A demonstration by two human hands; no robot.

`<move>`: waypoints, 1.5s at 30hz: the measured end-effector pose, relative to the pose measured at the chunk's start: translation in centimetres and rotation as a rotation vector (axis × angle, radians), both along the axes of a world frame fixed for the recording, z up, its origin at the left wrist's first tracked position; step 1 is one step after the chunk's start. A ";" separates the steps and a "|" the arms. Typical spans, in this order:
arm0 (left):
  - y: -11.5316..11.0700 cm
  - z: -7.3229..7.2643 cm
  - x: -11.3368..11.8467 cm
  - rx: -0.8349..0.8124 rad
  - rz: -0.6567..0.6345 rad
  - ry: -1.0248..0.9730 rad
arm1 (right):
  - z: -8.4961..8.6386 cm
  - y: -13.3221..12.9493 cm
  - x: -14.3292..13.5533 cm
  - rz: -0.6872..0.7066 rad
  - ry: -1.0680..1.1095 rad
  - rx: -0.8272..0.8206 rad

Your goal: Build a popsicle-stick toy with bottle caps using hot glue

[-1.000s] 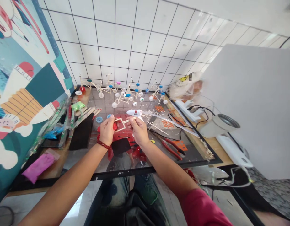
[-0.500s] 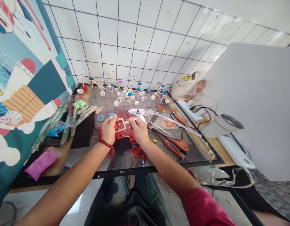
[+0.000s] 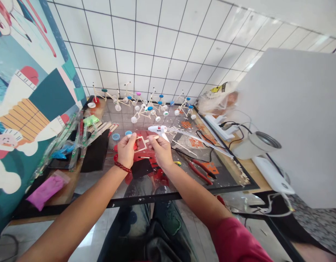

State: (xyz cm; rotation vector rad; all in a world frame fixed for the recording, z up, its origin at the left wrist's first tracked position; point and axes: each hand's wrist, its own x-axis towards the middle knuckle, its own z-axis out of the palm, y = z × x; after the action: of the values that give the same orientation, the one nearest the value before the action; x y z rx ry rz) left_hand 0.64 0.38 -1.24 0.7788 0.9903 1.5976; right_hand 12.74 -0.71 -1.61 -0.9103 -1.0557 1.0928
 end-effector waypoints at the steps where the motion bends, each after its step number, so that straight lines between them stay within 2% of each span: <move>1: 0.0 -0.2 0.0 0.015 0.001 0.010 | 0.1 0.0 0.0 0.011 -0.004 0.008; 6: 0.1 -0.6 -0.1 0.049 -0.010 0.020 | 0.2 -0.1 0.0 -0.020 -0.018 0.023; 17: -0.1 -0.4 -0.1 0.025 -0.036 0.026 | -0.4 0.2 0.0 -0.079 -0.087 -0.009; 45: -0.1 -0.1 0.0 -0.017 -0.067 -0.021 | -0.4 0.3 0.4 -0.065 -0.087 -0.001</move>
State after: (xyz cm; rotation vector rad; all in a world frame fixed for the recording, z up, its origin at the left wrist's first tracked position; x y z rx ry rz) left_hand 0.64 0.24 -1.39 0.7752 0.9520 1.5352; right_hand 13.14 -0.45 -2.06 -0.9941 -1.0894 1.0077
